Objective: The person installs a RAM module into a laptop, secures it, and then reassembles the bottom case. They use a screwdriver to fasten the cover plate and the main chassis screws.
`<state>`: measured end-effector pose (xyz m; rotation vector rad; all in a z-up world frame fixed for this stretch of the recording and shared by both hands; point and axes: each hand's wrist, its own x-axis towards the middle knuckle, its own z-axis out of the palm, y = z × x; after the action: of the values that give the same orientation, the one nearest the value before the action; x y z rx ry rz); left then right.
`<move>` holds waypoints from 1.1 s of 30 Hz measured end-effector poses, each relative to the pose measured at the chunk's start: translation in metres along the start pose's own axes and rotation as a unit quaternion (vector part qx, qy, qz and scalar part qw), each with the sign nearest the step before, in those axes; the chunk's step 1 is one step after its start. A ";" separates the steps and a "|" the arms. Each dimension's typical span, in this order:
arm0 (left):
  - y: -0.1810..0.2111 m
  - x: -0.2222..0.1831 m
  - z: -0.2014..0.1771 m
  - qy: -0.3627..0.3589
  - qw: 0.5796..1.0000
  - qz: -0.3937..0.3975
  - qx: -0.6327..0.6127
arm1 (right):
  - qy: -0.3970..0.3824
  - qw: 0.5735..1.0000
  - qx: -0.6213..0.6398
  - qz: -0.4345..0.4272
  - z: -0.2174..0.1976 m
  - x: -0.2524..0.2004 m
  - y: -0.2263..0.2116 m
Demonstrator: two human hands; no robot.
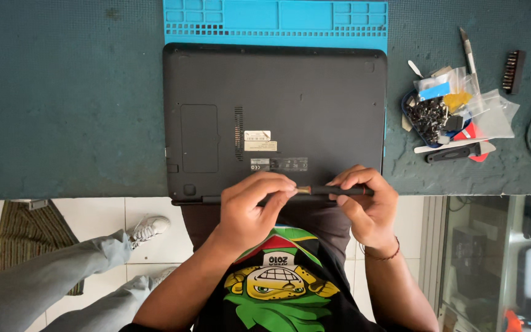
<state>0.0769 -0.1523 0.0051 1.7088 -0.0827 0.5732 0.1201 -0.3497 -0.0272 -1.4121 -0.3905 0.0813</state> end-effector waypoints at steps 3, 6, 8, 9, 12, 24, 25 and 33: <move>0.001 0.002 -0.001 0.027 1.000 0.003 -0.005 | 0.005 1.000 -0.001 -0.002 0.000 -0.002 0.005; -0.001 0.008 -0.010 0.079 0.996 0.022 0.019 | 0.031 0.999 -0.005 0.007 -0.007 -0.004 0.008; 0.000 0.007 -0.014 0.069 0.997 -0.014 -0.018 | 0.045 0.999 0.030 -0.005 -0.008 -0.004 0.013; 0.001 0.006 -0.016 0.062 0.995 -0.052 -0.053 | 0.055 0.996 0.066 -0.016 -0.009 -0.005 0.015; -0.005 -0.007 -0.006 0.045 0.972 -0.153 -0.174 | 0.059 0.993 0.102 -0.023 -0.001 -0.003 0.007; 0.006 0.006 -0.012 -0.007 0.997 -0.070 -0.025 | 0.061 0.992 0.106 -0.021 -0.006 -0.005 0.010; 0.007 0.007 -0.012 -0.007 0.997 -0.070 -0.026 | 0.062 0.992 0.106 -0.021 -0.007 -0.005 0.010; 0.006 0.009 -0.012 -0.023 0.997 -0.065 -0.021 | 0.057 0.994 0.089 -0.019 -0.010 -0.006 0.010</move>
<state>0.0783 -0.1403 0.0153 1.6739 -0.0153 0.4326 0.1196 -0.3590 -0.0395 -1.2269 -0.3068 0.0040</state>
